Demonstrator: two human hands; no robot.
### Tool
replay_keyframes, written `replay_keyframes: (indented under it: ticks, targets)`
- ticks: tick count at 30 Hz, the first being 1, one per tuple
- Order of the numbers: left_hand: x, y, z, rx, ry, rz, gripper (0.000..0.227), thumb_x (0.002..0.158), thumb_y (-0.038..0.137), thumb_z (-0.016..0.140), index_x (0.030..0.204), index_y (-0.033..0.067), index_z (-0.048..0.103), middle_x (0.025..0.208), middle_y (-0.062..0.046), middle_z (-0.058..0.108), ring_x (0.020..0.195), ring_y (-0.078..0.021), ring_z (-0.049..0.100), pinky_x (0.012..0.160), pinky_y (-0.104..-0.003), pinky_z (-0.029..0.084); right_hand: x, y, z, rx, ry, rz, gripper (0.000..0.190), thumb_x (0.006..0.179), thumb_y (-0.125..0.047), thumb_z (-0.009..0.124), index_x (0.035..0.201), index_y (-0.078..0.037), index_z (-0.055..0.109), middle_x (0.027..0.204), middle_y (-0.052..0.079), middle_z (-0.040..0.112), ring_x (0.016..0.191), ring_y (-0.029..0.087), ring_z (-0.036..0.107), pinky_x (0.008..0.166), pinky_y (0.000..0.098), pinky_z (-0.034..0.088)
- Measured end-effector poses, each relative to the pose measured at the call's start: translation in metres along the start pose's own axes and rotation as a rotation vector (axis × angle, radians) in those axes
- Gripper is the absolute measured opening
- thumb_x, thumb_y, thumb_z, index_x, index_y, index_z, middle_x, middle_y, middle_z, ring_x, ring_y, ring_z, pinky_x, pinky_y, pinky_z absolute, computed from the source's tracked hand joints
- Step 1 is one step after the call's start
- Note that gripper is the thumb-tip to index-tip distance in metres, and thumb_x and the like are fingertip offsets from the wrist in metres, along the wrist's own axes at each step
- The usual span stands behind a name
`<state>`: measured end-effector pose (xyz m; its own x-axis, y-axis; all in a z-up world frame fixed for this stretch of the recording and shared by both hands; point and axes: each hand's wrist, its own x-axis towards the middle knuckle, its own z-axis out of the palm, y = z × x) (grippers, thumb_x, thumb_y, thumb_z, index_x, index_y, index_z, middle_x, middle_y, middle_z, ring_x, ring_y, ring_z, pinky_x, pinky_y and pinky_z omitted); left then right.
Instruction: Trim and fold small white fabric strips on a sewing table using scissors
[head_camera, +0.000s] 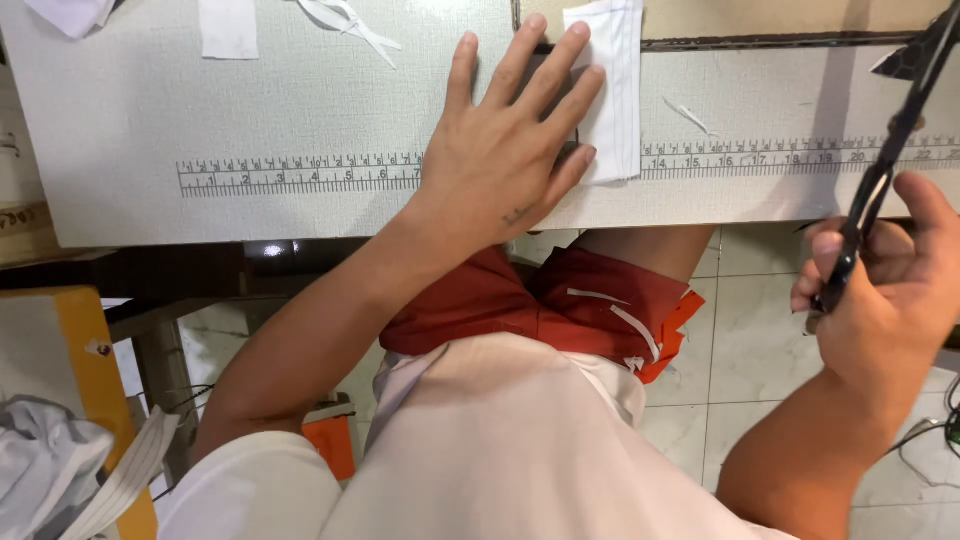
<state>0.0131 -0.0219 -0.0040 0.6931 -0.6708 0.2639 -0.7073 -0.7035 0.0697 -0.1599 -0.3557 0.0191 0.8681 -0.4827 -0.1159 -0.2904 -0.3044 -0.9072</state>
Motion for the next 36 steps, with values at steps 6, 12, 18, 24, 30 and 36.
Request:
replay_keyframes:
  ticks: [6, 12, 18, 24, 30, 36]
  targets:
    - [0.020, -0.007, 0.002, 0.018, 0.014, -0.026, 0.064, 0.122, 0.064, 0.059, 0.165, 0.0173, 0.061, 0.173, -0.012, 0.051, 0.160, -0.0381, 0.043, 0.124, -0.074, 0.035, 0.023, -0.030, 0.019, -0.089, -0.016, -0.075, 0.057, 0.122, 0.010, 0.059, 0.175, 0.000, 0.040, 0.114, 0.017, 0.064, 0.066, 0.019, 0.052, 0.053, 0.0314, 0.043]
    - [0.040, -0.028, -0.005, 0.174, 0.120, 0.067, 0.053, 0.122, 0.059, 0.072, 0.155, 0.0195, 0.063, 0.152, -0.010, 0.059, 0.134, -0.0330, 0.061, 0.105, -0.055, 0.048, 0.055, -0.023, 0.001, -0.468, 0.002, -0.264, 0.053, 0.122, 0.004, 0.080, 0.169, 0.005, 0.057, 0.123, 0.020, 0.069, 0.093, 0.022, 0.063, 0.068, 0.0363, 0.057]
    - [0.048, -0.045, -0.007, 0.192, 0.202, 0.090, 0.038, 0.122, 0.056, 0.070, 0.136, 0.0214, 0.069, 0.134, -0.007, 0.070, 0.109, -0.0300, 0.069, 0.090, -0.050, 0.051, 0.098, -0.001, -0.010, -0.672, 0.045, -0.452, 0.042, 0.118, 0.004, 0.083, 0.158, 0.004, 0.069, 0.144, 0.019, 0.065, 0.103, 0.035, 0.066, 0.088, 0.0498, 0.056]
    - [0.047, -0.063, -0.010, 0.264, 0.177, 0.065, 0.038, 0.121, 0.060, 0.070, 0.132, 0.0232, 0.069, 0.131, -0.006, 0.069, 0.116, -0.0284, 0.066, 0.095, -0.048, 0.050, 0.124, 0.019, -0.015, -0.735, 0.068, -0.717, 0.038, 0.113, 0.016, 0.085, 0.151, 0.019, 0.080, 0.150, 0.030, 0.066, 0.136, 0.050, 0.067, 0.113, 0.0568, 0.055]
    - [0.057, -0.055, 0.004, 0.206, 0.164, 0.113, 0.058, 0.120, 0.064, 0.076, 0.150, 0.0170, 0.063, 0.152, -0.006, 0.066, 0.130, -0.0298, 0.065, 0.102, -0.048, 0.051, 0.126, 0.039, -0.017, -0.632, 0.093, -0.853, 0.032, 0.117, 0.024, 0.076, 0.148, 0.023, 0.080, 0.148, 0.035, 0.066, 0.136, 0.054, 0.068, 0.116, 0.0607, 0.059]
    - [0.060, -0.071, 0.011, 0.224, 0.093, 0.035, 0.066, 0.120, 0.080, 0.069, 0.148, 0.0210, 0.065, 0.127, -0.002, 0.079, 0.106, -0.0256, 0.076, 0.081, -0.044, 0.055, 0.126, 0.045, -0.001, -0.592, 0.159, -0.982, 0.021, 0.128, 0.010, 0.072, 0.142, 0.023, 0.078, 0.144, 0.036, 0.064, 0.131, 0.055, 0.066, 0.110, 0.0635, 0.057]
